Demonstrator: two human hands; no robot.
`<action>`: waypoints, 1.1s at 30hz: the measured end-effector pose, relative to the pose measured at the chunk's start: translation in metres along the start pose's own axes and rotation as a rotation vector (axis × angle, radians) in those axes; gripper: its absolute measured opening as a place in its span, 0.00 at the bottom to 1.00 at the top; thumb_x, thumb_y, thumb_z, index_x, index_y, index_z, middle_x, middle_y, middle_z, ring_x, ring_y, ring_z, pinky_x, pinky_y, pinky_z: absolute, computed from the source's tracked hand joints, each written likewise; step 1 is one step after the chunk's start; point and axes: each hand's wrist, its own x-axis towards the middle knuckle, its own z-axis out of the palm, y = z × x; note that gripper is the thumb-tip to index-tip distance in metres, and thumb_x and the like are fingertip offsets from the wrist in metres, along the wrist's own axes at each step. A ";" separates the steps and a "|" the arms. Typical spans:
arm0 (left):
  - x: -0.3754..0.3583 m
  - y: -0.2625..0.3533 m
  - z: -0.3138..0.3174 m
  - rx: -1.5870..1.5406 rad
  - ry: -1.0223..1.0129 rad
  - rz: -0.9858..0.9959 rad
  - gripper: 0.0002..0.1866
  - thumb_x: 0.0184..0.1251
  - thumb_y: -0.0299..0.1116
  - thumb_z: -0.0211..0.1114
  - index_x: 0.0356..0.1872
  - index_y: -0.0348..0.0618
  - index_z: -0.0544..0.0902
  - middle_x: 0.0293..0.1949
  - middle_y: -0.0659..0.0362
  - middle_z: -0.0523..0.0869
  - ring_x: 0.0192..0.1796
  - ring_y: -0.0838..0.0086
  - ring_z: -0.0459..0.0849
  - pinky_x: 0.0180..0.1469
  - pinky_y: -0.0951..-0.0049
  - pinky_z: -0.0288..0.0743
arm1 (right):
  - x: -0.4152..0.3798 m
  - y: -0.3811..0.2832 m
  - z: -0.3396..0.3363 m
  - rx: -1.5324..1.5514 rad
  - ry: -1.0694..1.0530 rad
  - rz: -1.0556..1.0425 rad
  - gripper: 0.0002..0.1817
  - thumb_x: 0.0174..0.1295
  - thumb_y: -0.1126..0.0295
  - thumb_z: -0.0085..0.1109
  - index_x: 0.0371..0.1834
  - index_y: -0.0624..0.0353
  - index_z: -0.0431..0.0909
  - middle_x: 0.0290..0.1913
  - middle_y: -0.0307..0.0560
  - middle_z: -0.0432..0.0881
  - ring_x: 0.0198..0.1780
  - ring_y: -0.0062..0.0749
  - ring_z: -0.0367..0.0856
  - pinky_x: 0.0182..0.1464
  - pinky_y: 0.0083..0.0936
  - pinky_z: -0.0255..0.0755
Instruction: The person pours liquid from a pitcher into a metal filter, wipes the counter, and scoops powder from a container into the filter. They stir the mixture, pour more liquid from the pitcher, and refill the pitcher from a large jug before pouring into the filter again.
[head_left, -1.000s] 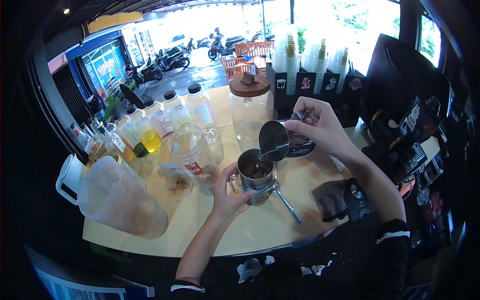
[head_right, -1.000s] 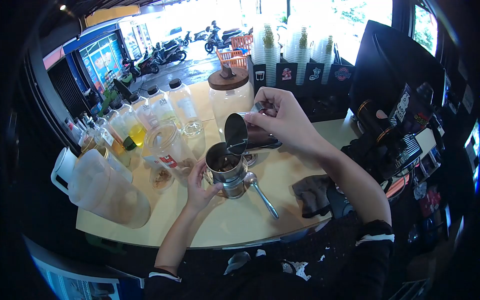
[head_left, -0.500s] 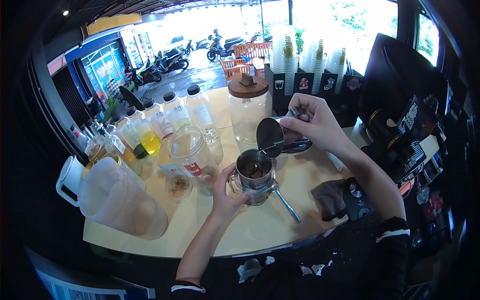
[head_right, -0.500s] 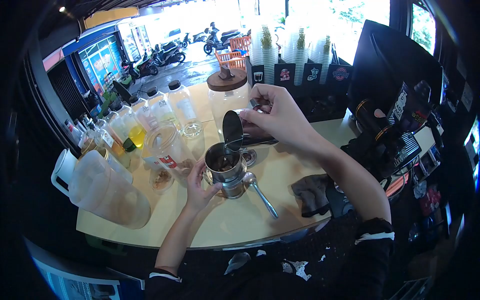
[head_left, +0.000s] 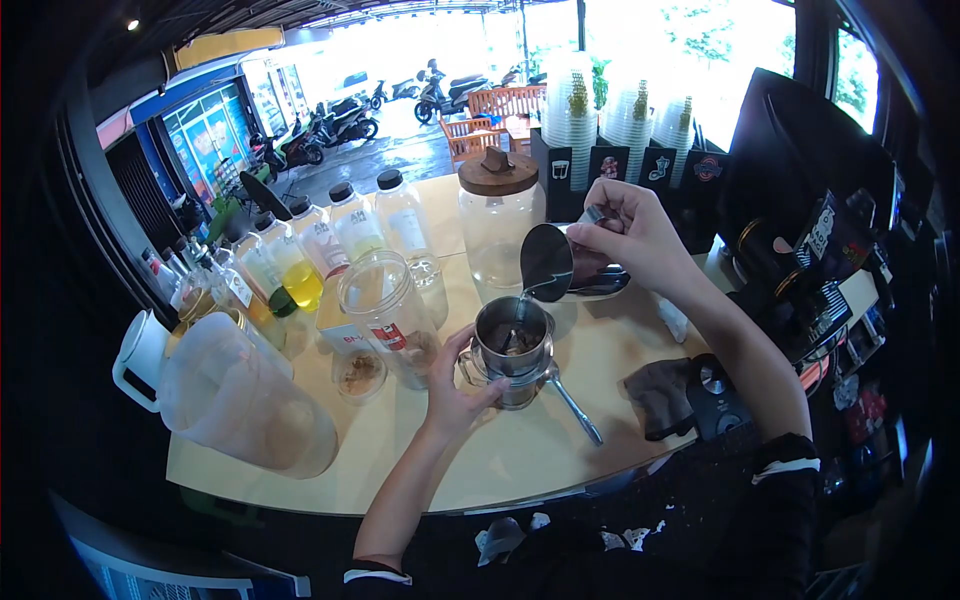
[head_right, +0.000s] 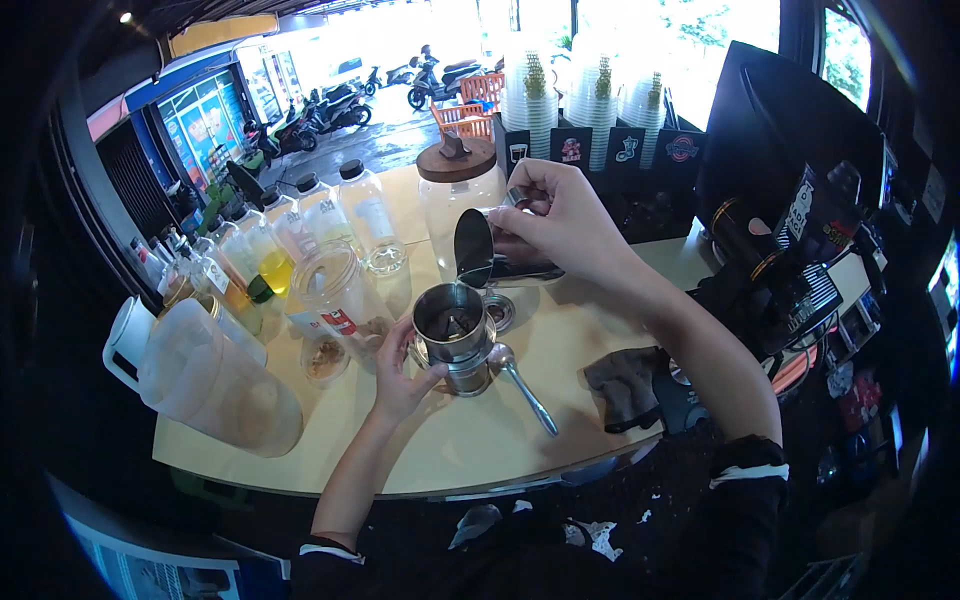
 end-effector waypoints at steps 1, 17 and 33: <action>0.000 0.000 0.000 -0.003 0.001 -0.015 0.41 0.46 0.41 0.78 0.61 0.36 0.69 0.57 0.49 0.76 0.61 0.63 0.75 0.64 0.63 0.67 | 0.000 -0.001 -0.001 -0.009 0.006 0.001 0.10 0.61 0.77 0.60 0.29 0.62 0.67 0.24 0.37 0.77 0.29 0.12 0.78 0.28 0.12 0.79; 0.000 0.005 0.000 0.010 0.017 -0.074 0.43 0.44 0.42 0.79 0.62 0.36 0.69 0.57 0.50 0.77 0.61 0.63 0.75 0.65 0.63 0.66 | 0.000 -0.015 0.010 0.062 -0.017 0.013 0.09 0.63 0.78 0.58 0.31 0.62 0.66 0.25 0.39 0.79 0.31 0.16 0.82 0.33 0.16 0.83; 0.001 0.005 -0.001 -0.003 0.007 -0.069 0.44 0.45 0.43 0.79 0.63 0.35 0.67 0.57 0.48 0.77 0.62 0.62 0.75 0.65 0.62 0.66 | 0.014 0.001 0.020 -0.006 -0.004 -0.074 0.11 0.59 0.76 0.63 0.28 0.60 0.68 0.24 0.33 0.74 0.27 0.06 0.71 0.26 0.08 0.64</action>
